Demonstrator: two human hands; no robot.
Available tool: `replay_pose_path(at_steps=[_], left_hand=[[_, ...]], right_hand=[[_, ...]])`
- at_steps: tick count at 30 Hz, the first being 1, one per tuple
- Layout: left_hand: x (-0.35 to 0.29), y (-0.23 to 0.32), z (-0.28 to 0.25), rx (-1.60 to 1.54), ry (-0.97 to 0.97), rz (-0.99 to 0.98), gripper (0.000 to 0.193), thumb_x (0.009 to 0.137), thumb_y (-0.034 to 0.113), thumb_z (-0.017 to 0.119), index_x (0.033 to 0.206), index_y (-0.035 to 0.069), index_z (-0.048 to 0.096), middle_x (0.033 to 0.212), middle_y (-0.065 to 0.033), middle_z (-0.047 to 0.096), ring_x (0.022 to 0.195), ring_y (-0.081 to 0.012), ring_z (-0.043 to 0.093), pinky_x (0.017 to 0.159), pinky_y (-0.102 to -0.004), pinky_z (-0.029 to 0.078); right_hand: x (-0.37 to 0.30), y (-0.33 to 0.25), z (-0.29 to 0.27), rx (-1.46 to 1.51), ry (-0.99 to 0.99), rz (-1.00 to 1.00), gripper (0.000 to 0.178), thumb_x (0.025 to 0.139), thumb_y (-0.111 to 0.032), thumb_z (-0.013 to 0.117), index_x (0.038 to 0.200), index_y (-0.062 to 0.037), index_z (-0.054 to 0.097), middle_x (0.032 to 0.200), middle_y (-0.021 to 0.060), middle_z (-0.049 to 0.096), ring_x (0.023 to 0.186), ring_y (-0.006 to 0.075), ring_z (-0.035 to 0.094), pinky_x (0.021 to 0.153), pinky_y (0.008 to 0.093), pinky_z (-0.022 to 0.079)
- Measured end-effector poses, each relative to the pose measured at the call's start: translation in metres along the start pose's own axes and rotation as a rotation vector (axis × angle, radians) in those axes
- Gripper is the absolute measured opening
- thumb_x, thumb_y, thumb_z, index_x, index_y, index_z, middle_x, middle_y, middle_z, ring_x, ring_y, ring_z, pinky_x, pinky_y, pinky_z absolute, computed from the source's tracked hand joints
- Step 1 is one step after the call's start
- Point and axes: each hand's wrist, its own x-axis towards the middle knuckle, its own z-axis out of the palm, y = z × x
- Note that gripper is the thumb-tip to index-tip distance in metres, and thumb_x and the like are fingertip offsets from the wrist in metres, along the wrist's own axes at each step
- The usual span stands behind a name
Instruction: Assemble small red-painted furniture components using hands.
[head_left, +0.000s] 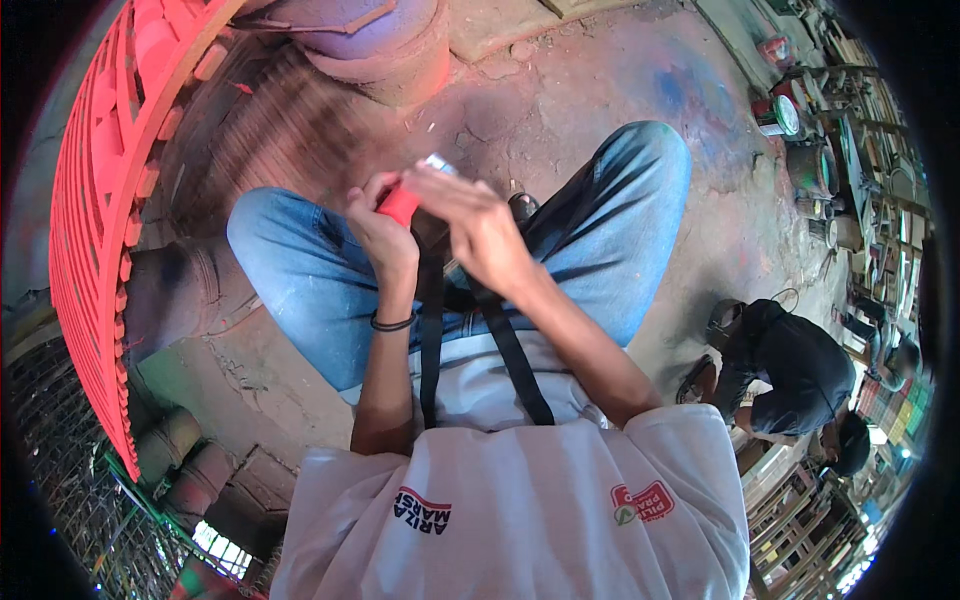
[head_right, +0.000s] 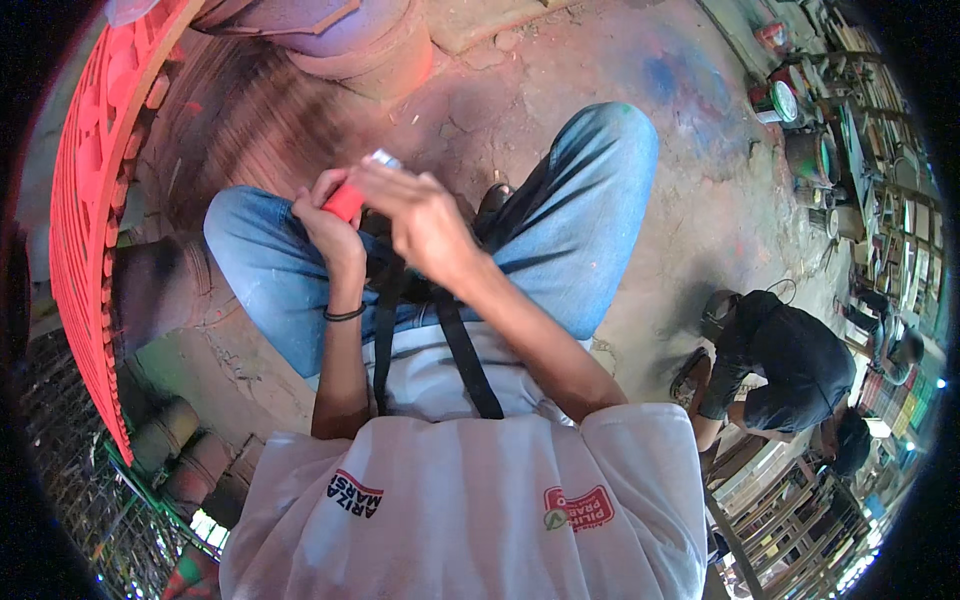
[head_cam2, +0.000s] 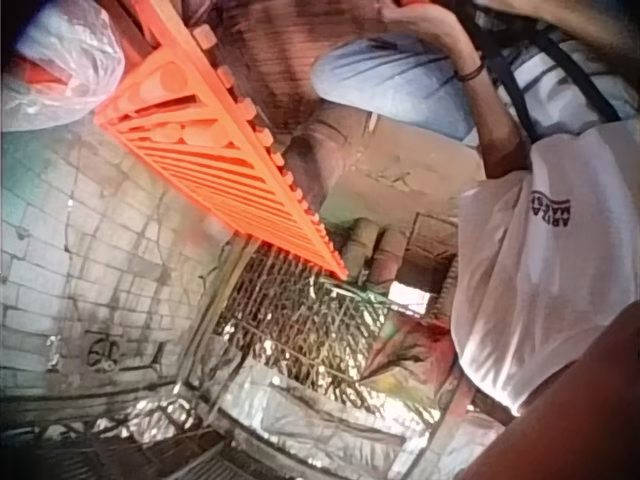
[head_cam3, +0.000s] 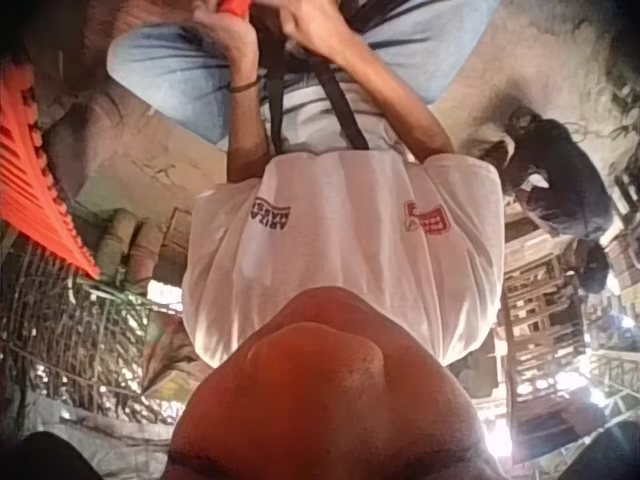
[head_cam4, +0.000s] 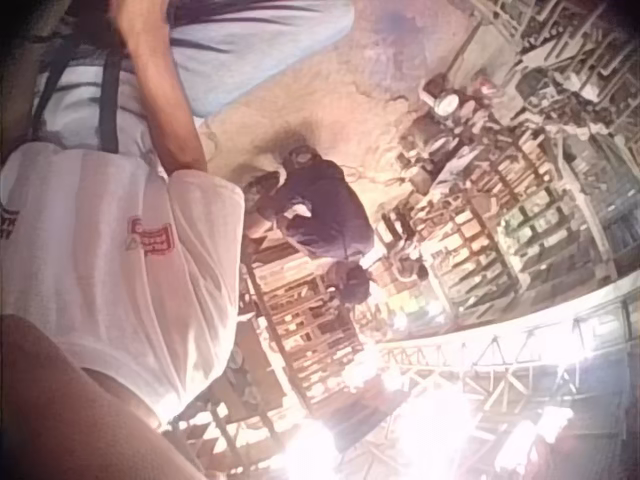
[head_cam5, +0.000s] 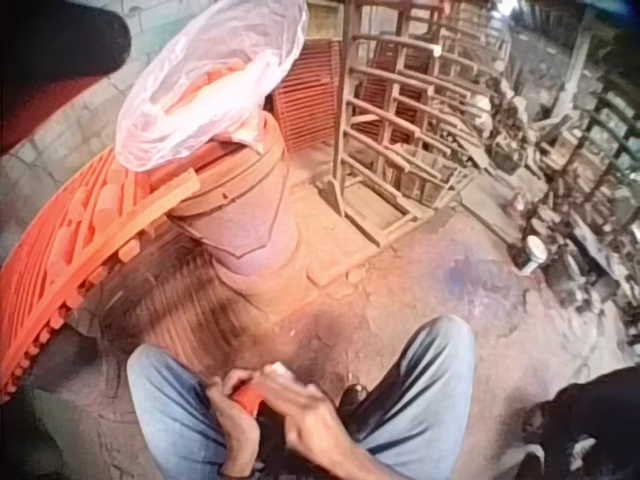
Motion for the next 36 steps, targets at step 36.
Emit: replay_pose_path(at_steps=[36], left_hand=[[0.004, 0.002, -0.010, 0.454, -0.174, 0.471, 0.035, 0.095, 0.023, 0.025, 0.081, -0.001, 0.046, 0.075, -0.0155, 0.046, 0.067, -0.0280, 0.051, 0.062, -0.0376, 0.040]], right_hand=[[-0.007, -0.009, -0.010, 0.053, -0.044, 0.025, 0.056, 0.066, 0.016, 0.043, 0.116, -0.0020, 0.063, 0.123, 0.0153, 0.061, 0.125, 0.0273, 0.052, 0.089, 0.0370, 0.045]])
